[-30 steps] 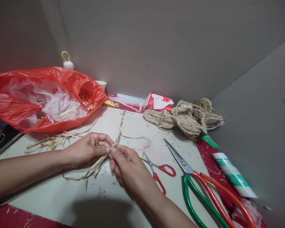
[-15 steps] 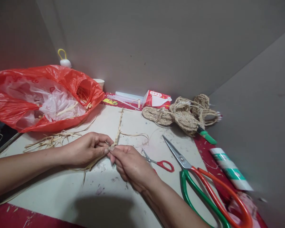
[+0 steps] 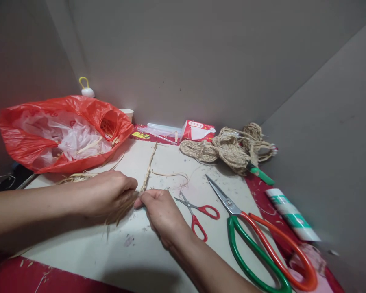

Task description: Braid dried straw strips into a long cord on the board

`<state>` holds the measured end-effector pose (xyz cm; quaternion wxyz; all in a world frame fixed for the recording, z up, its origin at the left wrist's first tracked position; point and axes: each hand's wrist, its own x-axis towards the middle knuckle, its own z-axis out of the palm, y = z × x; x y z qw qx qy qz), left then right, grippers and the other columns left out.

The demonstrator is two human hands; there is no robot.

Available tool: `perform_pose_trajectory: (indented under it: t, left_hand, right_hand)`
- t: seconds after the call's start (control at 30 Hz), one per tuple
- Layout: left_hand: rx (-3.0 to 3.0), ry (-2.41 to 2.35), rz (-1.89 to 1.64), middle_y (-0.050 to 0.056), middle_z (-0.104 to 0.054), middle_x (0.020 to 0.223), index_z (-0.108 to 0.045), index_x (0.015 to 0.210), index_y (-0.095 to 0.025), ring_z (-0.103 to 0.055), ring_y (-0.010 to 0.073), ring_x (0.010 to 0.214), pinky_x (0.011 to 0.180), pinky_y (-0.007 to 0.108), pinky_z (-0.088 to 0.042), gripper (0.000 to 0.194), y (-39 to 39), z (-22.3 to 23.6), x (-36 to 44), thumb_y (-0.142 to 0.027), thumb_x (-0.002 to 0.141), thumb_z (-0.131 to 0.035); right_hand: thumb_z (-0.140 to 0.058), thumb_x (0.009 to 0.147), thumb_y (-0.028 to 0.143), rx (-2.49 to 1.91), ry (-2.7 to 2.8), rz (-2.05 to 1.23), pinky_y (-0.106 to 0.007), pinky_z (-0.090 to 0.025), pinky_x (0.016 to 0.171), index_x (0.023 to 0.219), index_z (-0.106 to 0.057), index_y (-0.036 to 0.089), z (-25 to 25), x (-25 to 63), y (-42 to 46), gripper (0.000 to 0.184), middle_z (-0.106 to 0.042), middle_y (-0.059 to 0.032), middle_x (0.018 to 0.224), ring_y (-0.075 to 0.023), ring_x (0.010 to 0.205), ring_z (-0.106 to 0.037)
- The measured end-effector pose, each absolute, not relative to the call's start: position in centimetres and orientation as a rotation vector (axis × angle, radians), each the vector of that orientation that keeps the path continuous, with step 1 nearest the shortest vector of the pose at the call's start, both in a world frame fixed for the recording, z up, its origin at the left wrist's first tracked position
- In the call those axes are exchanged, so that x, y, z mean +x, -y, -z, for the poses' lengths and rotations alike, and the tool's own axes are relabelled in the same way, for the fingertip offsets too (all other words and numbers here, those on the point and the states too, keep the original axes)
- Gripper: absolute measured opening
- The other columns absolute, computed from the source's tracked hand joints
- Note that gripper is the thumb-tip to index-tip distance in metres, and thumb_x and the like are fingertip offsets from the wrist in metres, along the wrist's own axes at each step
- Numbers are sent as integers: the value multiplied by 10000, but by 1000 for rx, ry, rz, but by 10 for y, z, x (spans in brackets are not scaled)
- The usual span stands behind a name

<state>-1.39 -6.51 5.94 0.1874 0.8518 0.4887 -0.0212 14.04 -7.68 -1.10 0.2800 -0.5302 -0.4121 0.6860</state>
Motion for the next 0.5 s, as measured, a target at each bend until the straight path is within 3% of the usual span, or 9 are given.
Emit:
perform_pose_trajectory:
  t: [0.17,0.3,0.5]
  left_hand:
    - [2425,-1392,99,44,-613,609,-590,801,-173,-534,160,497,444,236,-280,183,82,-46,-5,-223,819,-414]
    - [2579,-1414,173,47,-621,591,-550,956,-145,-584,208,507,461,256,-366,211,93,-33,-6,-177,754,-496]
    - [2765,-1318,205,50,-602,595,-512,861,-128,-601,221,505,462,285,-432,203,98,-25,-10,-26,695,-454]
  right_hand:
    - [-607,698,318,-1160,844,-2052,-196,-39,357,497,-276,216,8,140,79,401,-201,129,369,-16,337,-98]
    - [-609,727,331,-1088,787,-2100,-184,-48,353,488,-289,206,7,141,80,418,-216,122,370,-10,335,-112]
    - [-587,760,320,-1047,798,-2089,-187,-80,348,487,-324,199,9,140,83,398,-226,113,378,-19,339,-131]
